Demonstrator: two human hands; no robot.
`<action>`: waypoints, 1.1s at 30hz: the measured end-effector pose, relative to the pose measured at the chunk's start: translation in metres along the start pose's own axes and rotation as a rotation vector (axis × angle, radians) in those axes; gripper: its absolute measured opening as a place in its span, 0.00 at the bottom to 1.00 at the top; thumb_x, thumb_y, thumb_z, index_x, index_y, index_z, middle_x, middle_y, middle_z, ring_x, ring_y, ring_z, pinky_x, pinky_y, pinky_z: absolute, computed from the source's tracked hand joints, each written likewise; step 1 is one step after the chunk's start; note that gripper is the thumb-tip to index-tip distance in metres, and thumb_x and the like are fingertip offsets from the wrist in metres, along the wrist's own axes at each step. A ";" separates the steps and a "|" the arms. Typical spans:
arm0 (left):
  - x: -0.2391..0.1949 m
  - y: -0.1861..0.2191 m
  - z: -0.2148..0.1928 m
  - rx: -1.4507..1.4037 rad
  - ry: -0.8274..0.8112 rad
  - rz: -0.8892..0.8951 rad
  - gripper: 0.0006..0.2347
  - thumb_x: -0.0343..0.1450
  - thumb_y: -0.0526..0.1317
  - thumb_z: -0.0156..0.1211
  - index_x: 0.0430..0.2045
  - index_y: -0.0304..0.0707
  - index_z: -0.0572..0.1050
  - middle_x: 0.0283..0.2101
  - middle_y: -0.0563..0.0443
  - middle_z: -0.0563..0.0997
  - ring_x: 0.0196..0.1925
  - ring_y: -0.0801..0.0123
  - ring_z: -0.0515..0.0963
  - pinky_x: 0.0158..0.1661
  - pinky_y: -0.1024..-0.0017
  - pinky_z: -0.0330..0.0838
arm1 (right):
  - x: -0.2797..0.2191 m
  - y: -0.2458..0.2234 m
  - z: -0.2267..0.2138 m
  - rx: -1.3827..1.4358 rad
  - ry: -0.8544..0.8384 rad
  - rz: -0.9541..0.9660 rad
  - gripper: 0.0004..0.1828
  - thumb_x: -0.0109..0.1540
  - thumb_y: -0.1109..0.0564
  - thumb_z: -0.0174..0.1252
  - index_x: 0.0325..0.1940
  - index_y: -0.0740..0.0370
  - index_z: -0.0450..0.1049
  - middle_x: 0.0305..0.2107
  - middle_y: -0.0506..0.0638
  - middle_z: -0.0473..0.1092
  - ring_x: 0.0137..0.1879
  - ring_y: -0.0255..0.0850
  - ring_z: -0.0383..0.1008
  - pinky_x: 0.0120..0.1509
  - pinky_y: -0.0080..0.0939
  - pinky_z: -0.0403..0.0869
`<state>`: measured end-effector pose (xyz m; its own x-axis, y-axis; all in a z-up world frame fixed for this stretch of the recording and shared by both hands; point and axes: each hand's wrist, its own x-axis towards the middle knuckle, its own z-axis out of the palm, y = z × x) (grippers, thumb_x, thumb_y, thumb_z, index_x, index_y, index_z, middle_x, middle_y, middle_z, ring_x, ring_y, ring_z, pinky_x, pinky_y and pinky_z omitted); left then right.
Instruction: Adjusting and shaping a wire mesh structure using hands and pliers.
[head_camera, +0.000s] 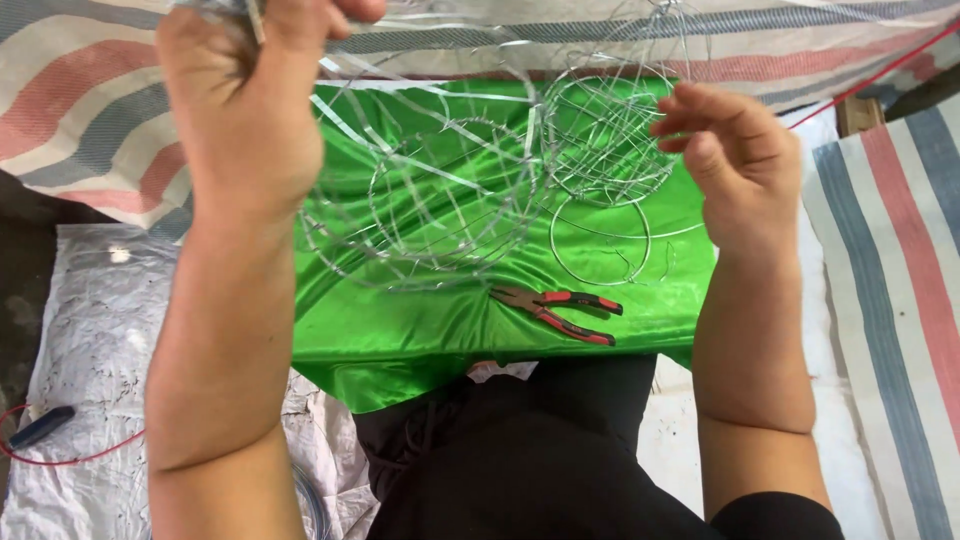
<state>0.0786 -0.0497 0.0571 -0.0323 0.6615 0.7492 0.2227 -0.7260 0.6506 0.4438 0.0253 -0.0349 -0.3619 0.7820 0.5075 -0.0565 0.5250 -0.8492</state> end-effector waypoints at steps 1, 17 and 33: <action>-0.005 -0.002 -0.003 -0.007 -0.005 -0.002 0.13 0.86 0.36 0.52 0.35 0.23 0.72 0.46 0.35 0.82 0.48 0.56 0.83 0.53 0.65 0.80 | -0.008 0.017 0.001 -0.004 0.006 0.004 0.21 0.73 0.56 0.56 0.69 0.67 0.66 0.57 0.56 0.71 0.60 0.44 0.75 0.67 0.39 0.76; -0.077 0.028 -0.109 0.315 0.224 -0.047 0.13 0.92 0.43 0.42 0.43 0.32 0.63 0.52 0.34 0.76 0.68 0.44 0.81 0.78 0.51 0.76 | 0.050 0.238 0.270 -0.339 -0.302 -0.172 0.21 0.62 0.55 0.65 0.58 0.62 0.72 0.45 0.57 0.77 0.40 0.50 0.77 0.45 0.46 0.76; -0.108 -0.005 -0.150 0.268 0.316 -0.147 0.13 0.83 0.48 0.49 0.35 0.39 0.68 0.40 0.43 0.78 0.57 0.50 0.84 0.73 0.49 0.79 | 0.122 0.305 0.373 -0.956 -0.768 0.331 0.66 0.53 0.17 0.52 0.82 0.55 0.38 0.77 0.70 0.27 0.79 0.74 0.19 0.66 0.96 0.31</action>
<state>-0.0652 -0.1452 -0.0086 -0.3694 0.6342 0.6792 0.4371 -0.5264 0.7293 0.0352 0.1554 -0.2864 -0.6926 0.6945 -0.1950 0.7150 0.6251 -0.3130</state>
